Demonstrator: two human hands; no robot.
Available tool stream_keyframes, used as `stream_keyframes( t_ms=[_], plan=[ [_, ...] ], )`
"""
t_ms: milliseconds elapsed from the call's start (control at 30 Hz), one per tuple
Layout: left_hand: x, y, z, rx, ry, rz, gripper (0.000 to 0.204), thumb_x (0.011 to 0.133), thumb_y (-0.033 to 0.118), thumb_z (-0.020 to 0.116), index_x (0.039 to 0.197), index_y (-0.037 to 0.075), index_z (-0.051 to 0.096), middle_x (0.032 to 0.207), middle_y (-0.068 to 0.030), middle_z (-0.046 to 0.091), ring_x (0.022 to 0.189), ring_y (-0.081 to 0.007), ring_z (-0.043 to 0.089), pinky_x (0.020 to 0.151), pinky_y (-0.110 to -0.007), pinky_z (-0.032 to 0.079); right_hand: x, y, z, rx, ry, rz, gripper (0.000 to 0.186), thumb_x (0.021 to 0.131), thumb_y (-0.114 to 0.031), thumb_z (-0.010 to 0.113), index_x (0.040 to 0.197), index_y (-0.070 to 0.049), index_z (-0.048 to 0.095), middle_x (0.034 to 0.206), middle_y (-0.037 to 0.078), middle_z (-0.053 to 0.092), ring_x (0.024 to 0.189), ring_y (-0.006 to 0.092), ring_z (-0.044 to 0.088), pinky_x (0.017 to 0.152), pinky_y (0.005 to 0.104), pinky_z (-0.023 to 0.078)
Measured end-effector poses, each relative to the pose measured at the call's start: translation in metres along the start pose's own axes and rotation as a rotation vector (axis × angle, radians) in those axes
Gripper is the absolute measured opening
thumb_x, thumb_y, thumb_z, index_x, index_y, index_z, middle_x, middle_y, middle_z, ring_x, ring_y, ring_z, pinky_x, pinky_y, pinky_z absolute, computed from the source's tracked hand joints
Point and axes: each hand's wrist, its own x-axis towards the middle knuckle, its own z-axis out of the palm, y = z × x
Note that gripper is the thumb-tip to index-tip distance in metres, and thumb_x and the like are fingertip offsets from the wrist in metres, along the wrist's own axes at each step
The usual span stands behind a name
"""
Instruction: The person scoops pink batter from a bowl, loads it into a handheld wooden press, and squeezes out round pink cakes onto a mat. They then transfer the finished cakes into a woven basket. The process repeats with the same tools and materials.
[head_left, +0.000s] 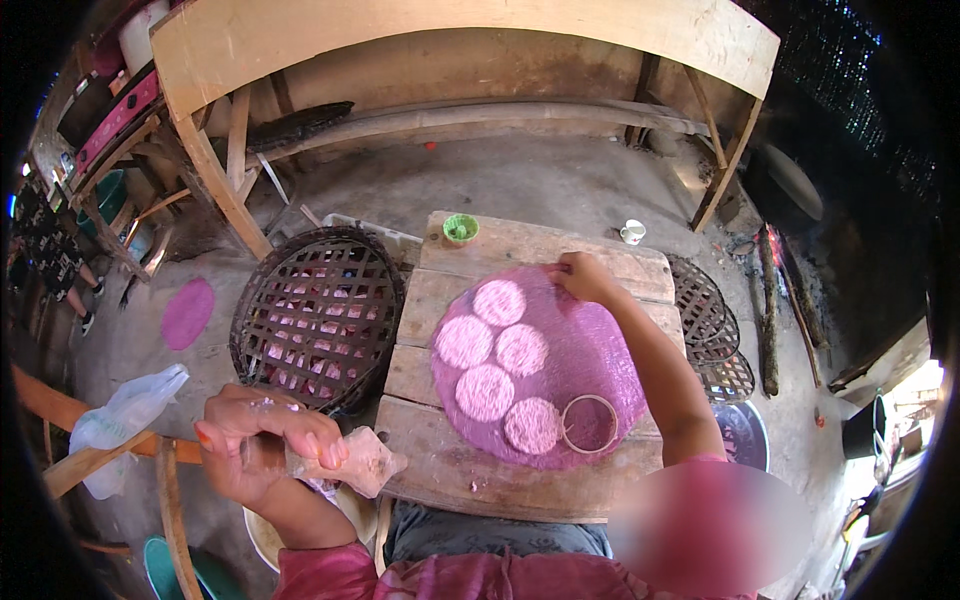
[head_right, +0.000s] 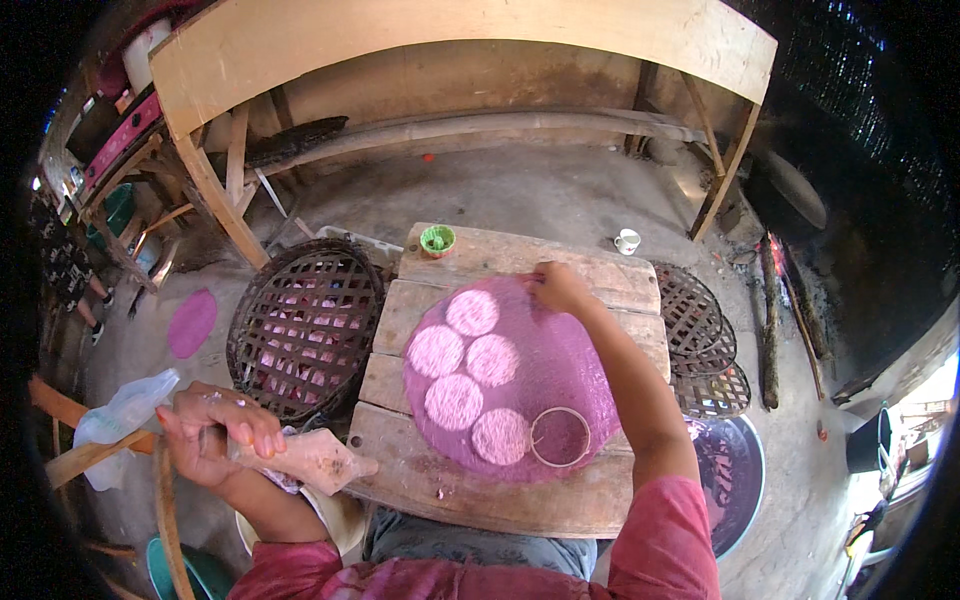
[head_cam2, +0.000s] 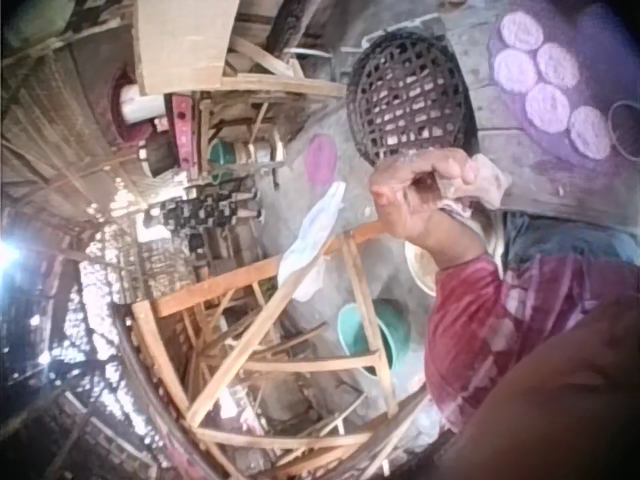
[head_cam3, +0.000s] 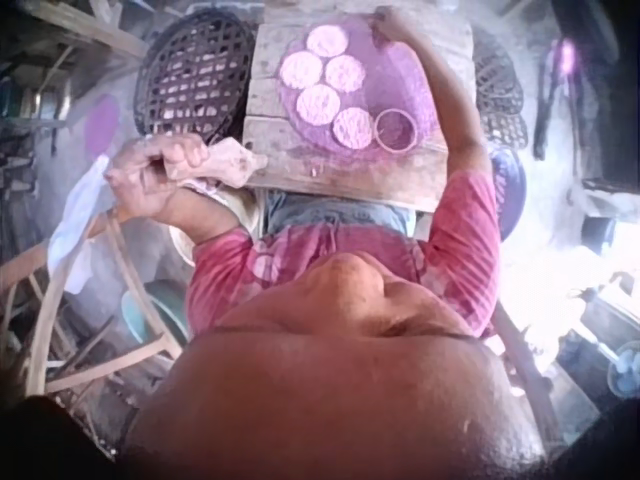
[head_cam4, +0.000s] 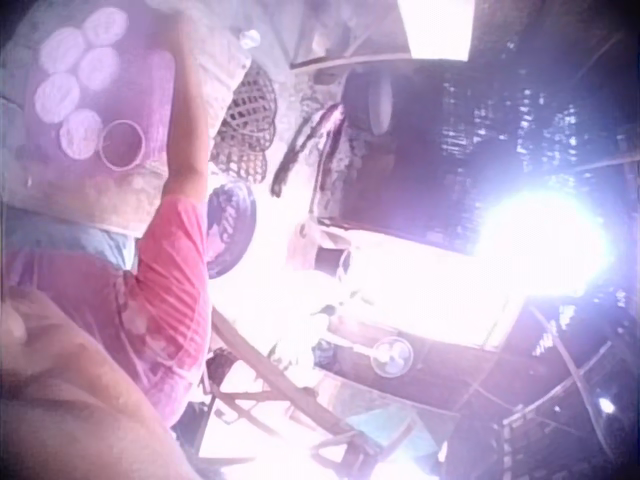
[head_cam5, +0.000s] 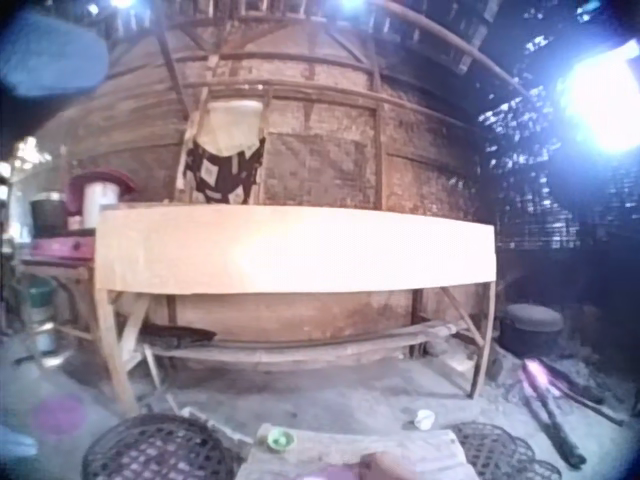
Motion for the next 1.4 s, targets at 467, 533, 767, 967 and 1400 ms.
stream_keyframes(
  t_ms=[467, 533, 767, 967, 1400],
  plan=[
    [-0.007, -0.011, -0.014, -0.113, 0.122, 0.038, 0.083, 0.100, 0.061, 0.022, 0.065, -0.005, 0.057, 0.054, -0.0242, 0.058, 0.044, -0.0326, 0.060, 0.045, -0.042, 0.054, -0.238, 0.069, -0.090, 0.241, -0.537, 0.654, 0.024, 0.093, -0.015, 0.053, 0.094, 0.002, 0.070, 0.081, 0.014, 0.072, 0.071, 0.0204, 0.072, 0.064, 0.0342, 0.059],
    [-0.006, -0.014, -0.012, -0.159, 0.194, 0.018, 0.085, 0.099, 0.062, 0.021, 0.065, -0.006, 0.057, 0.055, -0.0249, 0.058, 0.046, -0.0335, 0.061, 0.046, -0.042, 0.054, -0.272, 0.028, -0.097, 0.224, -0.595, 0.642, 0.024, 0.095, -0.018, 0.054, 0.099, -0.001, 0.070, 0.083, 0.012, 0.073, 0.073, 0.0199, 0.072, 0.065, 0.0338, 0.058],
    [0.024, 0.003, -0.015, -0.431, -0.152, -0.044, 0.086, 0.098, 0.064, 0.018, 0.066, -0.005, 0.058, 0.059, -0.0252, 0.060, 0.050, -0.0341, 0.061, 0.054, -0.046, 0.055, -0.320, -0.068, -0.133, 0.257, -0.406, 0.267, 0.041, 0.088, -0.036, 0.069, 0.113, -0.004, 0.068, 0.105, 0.012, 0.072, 0.099, 0.0244, 0.069, 0.088, 0.0409, 0.053],
    [0.031, -0.037, 0.055, -0.858, -0.016, -0.342, 0.085, 0.096, 0.068, 0.019, 0.078, -0.001, 0.065, 0.069, -0.0187, 0.066, 0.061, -0.0320, 0.066, 0.060, -0.044, 0.054, -0.300, -0.117, -0.005, 1.006, -0.575, -0.368, 0.106, 0.073, -0.063, 0.072, 0.148, -0.002, 0.028, 0.150, 0.021, 0.037, 0.130, 0.0318, 0.047, 0.108, 0.0430, 0.038],
    [0.013, -0.109, 0.103, -0.250, -0.457, -0.338, 0.085, 0.091, 0.058, 0.055, 0.148, 0.001, 0.031, 0.142, -0.0116, 0.047, 0.098, -0.0135, 0.060, 0.086, -0.028, 0.050, -0.262, -0.113, 0.078, 3.113, -1.216, -0.686, 0.077, 0.089, -0.057, 0.060, 0.151, -0.022, 0.030, 0.083, 0.008, 0.054, 0.061, 0.0144, 0.056, 0.052, 0.0307, 0.051]
  ],
)
